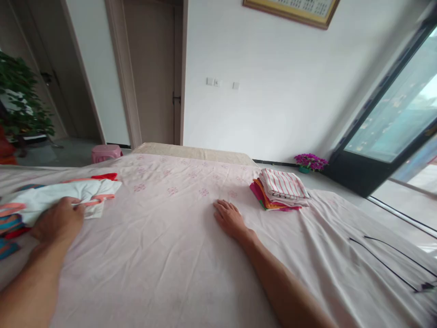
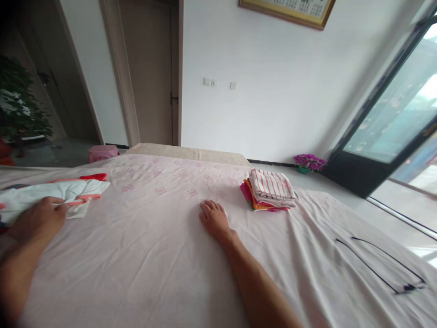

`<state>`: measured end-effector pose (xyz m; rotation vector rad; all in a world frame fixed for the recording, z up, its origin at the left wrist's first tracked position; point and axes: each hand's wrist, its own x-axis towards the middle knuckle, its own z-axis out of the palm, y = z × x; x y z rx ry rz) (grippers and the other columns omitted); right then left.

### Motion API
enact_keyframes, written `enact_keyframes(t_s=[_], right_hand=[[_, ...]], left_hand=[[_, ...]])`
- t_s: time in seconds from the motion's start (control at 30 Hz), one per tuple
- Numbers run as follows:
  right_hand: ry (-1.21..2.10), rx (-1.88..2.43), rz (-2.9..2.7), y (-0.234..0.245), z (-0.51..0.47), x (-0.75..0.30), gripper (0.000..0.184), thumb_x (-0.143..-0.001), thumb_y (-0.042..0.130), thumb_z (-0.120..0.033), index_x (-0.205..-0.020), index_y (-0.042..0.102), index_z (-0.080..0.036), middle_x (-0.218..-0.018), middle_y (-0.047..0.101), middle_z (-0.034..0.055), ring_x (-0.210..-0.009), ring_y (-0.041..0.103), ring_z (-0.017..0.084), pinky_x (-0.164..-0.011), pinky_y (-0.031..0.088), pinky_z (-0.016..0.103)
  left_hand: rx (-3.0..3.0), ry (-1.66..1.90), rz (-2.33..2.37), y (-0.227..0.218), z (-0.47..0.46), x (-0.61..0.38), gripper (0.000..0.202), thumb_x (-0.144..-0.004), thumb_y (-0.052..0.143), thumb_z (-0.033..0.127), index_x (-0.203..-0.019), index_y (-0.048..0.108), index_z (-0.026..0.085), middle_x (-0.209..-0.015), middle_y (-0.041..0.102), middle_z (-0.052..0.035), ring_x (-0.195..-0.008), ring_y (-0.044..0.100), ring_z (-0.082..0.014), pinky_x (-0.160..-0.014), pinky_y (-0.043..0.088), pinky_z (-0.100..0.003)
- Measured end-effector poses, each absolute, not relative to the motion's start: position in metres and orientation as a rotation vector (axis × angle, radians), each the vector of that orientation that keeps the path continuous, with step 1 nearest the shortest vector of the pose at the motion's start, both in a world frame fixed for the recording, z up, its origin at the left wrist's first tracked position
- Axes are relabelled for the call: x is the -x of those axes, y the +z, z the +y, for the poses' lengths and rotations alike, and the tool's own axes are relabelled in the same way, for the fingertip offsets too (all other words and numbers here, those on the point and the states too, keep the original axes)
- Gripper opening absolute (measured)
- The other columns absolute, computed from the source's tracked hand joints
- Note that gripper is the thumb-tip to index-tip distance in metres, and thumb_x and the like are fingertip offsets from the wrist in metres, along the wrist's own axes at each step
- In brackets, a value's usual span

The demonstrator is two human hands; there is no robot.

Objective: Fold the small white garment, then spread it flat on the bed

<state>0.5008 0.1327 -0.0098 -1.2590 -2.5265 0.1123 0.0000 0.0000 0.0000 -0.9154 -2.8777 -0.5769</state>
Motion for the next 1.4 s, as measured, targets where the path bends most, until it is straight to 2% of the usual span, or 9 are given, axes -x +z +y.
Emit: enact_keyframes(t_s=[0.13,0.27,0.37,0.57,0.77,0.93,1.03,1.27,1.4], right_hand=[[0.109,1.253,-2.520,-0.011,0.134,-0.501,0.044,-0.099,0.043,-0.036,-0.140,0.054,-0.022,-0.148,0.049,0.0089,-0.139,0.040,0.023,-0.116,0.028,0.041],[0.109,1.246,-2.524,-0.011,0.135,-0.500,0.044,-0.099,0.044,-0.035,-0.140,0.053,-0.023,-0.147,0.050,0.0089,-0.139,0.040,0.023,-0.116,0.028,0.041],[0.109,1.248,-2.527,-0.010,0.134,-0.500,0.045,-0.099,0.043,-0.035,-0.140,0.053,-0.023,-0.147,0.050,0.0089,-0.139,0.040,0.022,-0.116,0.027,0.040],[0.115,1.270,-2.525,-0.008,0.133,-0.500,0.044,-0.098,0.043,-0.035,-0.140,0.054,-0.022,-0.147,0.050,0.0083,-0.139,0.039,0.022,-0.116,0.027,0.039],[0.145,1.287,-2.506,-0.007,0.131,-0.500,0.044,-0.098,0.045,-0.034,-0.140,0.054,-0.024,-0.149,0.049,0.0075,-0.139,0.039,0.022,-0.116,0.027,0.040],[0.157,1.262,-2.497,-0.005,0.130,-0.500,0.042,-0.098,0.046,-0.033,-0.137,0.057,-0.022,-0.146,0.051,0.0083,-0.137,0.043,0.021,-0.116,0.028,0.038],[0.161,1.198,-2.489,-0.002,0.127,-0.498,0.038,-0.099,0.045,-0.031,-0.133,0.060,-0.022,-0.141,0.056,0.0090,-0.132,0.048,0.021,-0.113,0.031,0.038],[0.223,0.838,-2.561,0.011,0.114,-0.494,0.031,-0.103,0.041,-0.030,-0.122,0.063,-0.022,-0.120,0.068,0.0071,-0.114,0.060,0.019,-0.105,0.038,0.035],[0.296,0.741,-2.563,0.013,0.107,-0.490,0.034,-0.101,0.046,-0.030,-0.131,0.056,-0.021,-0.121,0.068,0.0074,-0.111,0.062,0.018,-0.104,0.039,0.033]], left_hand=[[0.830,-0.669,-2.836,0.000,-0.003,0.000,0.042,-0.088,0.039,0.045,-0.109,0.066,0.021,-0.075,0.054,-0.0045,-0.060,0.042,-0.0167,-0.061,0.045,-0.036],[0.854,-0.916,-2.655,0.007,-0.002,-0.011,0.037,-0.087,0.044,0.045,-0.101,0.067,0.019,-0.064,0.045,0.0013,-0.051,0.026,-0.0116,-0.054,0.032,-0.025],[0.960,-1.193,-2.441,0.022,0.006,-0.039,0.030,-0.087,0.050,0.041,-0.094,0.066,0.017,-0.067,0.052,0.0012,-0.056,0.040,-0.0132,-0.055,0.031,-0.024],[1.844,-1.707,-1.945,0.059,0.017,-0.154,0.027,-0.090,0.051,0.044,-0.096,0.060,0.019,-0.088,0.067,-0.0018,-0.081,0.062,-0.0163,-0.076,0.049,-0.026],[2.271,-1.491,-2.119,0.044,0.016,-0.207,0.037,-0.096,0.037,0.050,-0.102,0.062,0.025,-0.095,0.072,-0.0015,-0.081,0.069,-0.0182,-0.054,0.051,-0.023],[2.051,-1.018,-2.106,-0.003,0.031,-0.172,0.037,-0.094,0.039,0.044,-0.108,0.065,0.023,-0.117,0.068,-0.0078,-0.110,0.063,-0.0224,-0.095,0.049,-0.034],[2.019,-0.774,-2.104,-0.022,0.037,-0.157,0.040,-0.091,0.044,0.044,-0.117,0.063,0.020,-0.122,0.067,-0.0111,-0.115,0.061,-0.0262,-0.099,0.046,-0.039],[1.970,-0.623,-2.028,-0.018,0.036,-0.157,0.023,-0.088,0.048,0.035,-0.097,0.064,0.022,-0.101,0.075,-0.0072,-0.095,0.068,-0.0247,-0.087,0.046,-0.037],[1.932,-0.699,-1.994,-0.013,0.034,-0.157,0.020,-0.091,0.045,0.033,-0.092,0.061,0.022,-0.092,0.075,-0.0052,-0.085,0.068,-0.0235,-0.083,0.046,-0.036]])
